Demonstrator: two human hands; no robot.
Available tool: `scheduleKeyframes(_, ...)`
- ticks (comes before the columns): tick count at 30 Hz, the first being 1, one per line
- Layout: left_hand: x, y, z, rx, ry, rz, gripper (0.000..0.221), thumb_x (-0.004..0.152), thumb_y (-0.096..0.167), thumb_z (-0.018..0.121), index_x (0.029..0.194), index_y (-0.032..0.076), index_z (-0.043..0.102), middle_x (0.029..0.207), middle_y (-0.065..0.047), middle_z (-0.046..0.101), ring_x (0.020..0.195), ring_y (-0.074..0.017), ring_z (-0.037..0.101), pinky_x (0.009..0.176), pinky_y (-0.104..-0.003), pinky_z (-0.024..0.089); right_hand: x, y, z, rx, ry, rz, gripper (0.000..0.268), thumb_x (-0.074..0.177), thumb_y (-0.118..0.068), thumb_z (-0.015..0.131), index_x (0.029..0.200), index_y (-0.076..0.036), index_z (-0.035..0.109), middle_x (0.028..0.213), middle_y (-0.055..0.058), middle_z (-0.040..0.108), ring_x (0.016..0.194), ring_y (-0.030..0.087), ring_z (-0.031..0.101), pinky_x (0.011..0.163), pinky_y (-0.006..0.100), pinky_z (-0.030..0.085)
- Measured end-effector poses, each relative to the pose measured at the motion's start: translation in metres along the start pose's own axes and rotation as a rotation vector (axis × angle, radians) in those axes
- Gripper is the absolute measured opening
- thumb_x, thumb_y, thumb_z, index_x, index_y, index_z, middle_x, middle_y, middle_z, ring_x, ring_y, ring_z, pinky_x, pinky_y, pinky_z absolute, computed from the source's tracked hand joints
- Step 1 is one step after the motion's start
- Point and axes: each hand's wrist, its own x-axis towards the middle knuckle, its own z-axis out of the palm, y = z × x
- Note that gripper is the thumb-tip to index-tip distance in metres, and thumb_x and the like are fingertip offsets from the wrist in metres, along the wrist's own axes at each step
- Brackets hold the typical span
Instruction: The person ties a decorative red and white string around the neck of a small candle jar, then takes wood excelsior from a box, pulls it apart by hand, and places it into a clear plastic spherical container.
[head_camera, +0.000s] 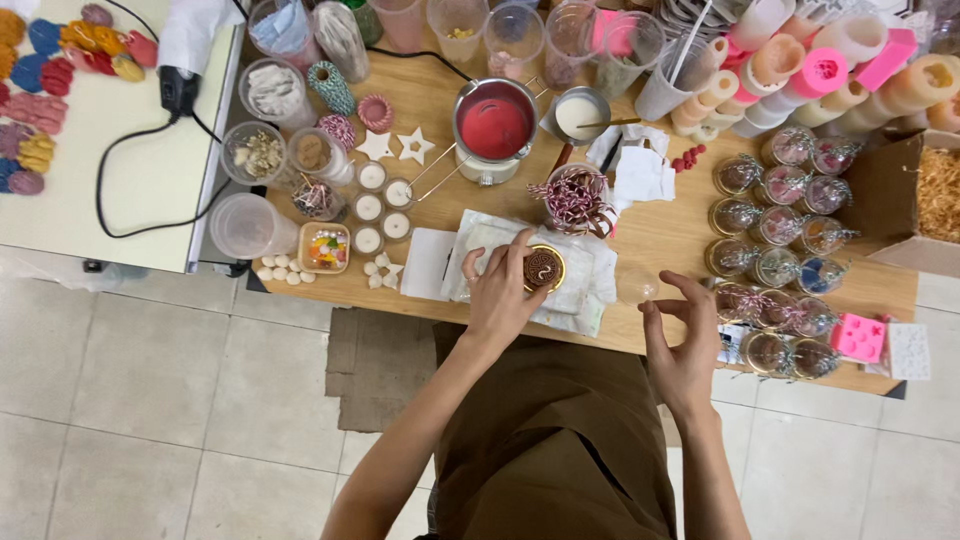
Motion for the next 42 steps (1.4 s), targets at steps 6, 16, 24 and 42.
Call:
scheduleKeyframes(6, 0.000, -0.002, 0.007, 0.000, 0.032, 0.029, 0.093, 0.074, 0.022, 0.088, 0.150, 0.009, 0.037, 0.111, -0.001, 0.069, 0.114, -0.0168, 0.061, 0.111, -0.051, 0.021, 0.000, -0.003, 0.002, -0.003, -0.002, -0.047, 0.041, 0.098, -0.001, 0.069, 0.135, -0.002, 0.052, 0.135, 0.014, 0.062, 0.094, 0.018, 0.072, 0.100, 0.037, 0.051)
scheduleKeyframes(16, 0.000, -0.003, 0.007, -0.061, 0.031, 0.007, 0.100, 0.076, 0.028, 0.089, 0.158, 0.013, 0.033, 0.115, 0.002, 0.070, 0.119, -0.0156, 0.060, 0.113, -0.053, 0.021, 0.010, -0.034, 0.024, -0.034, -0.096, -0.114, 0.043, 0.093, -0.001, 0.071, 0.134, -0.002, 0.056, 0.129, 0.014, 0.062, 0.098, 0.021, 0.071, 0.096, 0.037, 0.051)
scheduleKeyframes(24, 0.005, -0.022, -0.038, -0.044, 0.307, 0.081, 0.073, 0.088, 0.047, 0.077, 0.143, 0.010, 0.047, 0.123, -0.011, 0.065, 0.115, -0.0259, 0.060, 0.105, -0.051, 0.034, 0.018, -0.052, 0.034, -0.069, -0.137, -0.260, 0.040, 0.091, -0.001, 0.073, 0.128, -0.002, 0.058, 0.132, 0.013, 0.064, 0.121, 0.031, 0.064, 0.103, 0.040, 0.049)
scheduleKeyframes(42, 0.123, -0.311, -0.141, 0.798, 0.145, -0.167, 0.034, 0.070, 0.039, 0.090, 0.086, 0.011, 0.081, 0.113, -0.013, 0.068, 0.118, -0.0279, 0.054, 0.097, -0.048, 0.036, 0.020, -0.044, 0.029, -0.082, -0.126, -0.174, 0.031, 0.092, -0.001, 0.071, 0.122, -0.001, 0.061, 0.128, 0.014, 0.066, 0.119, 0.030, 0.064, 0.101, 0.040, 0.050)
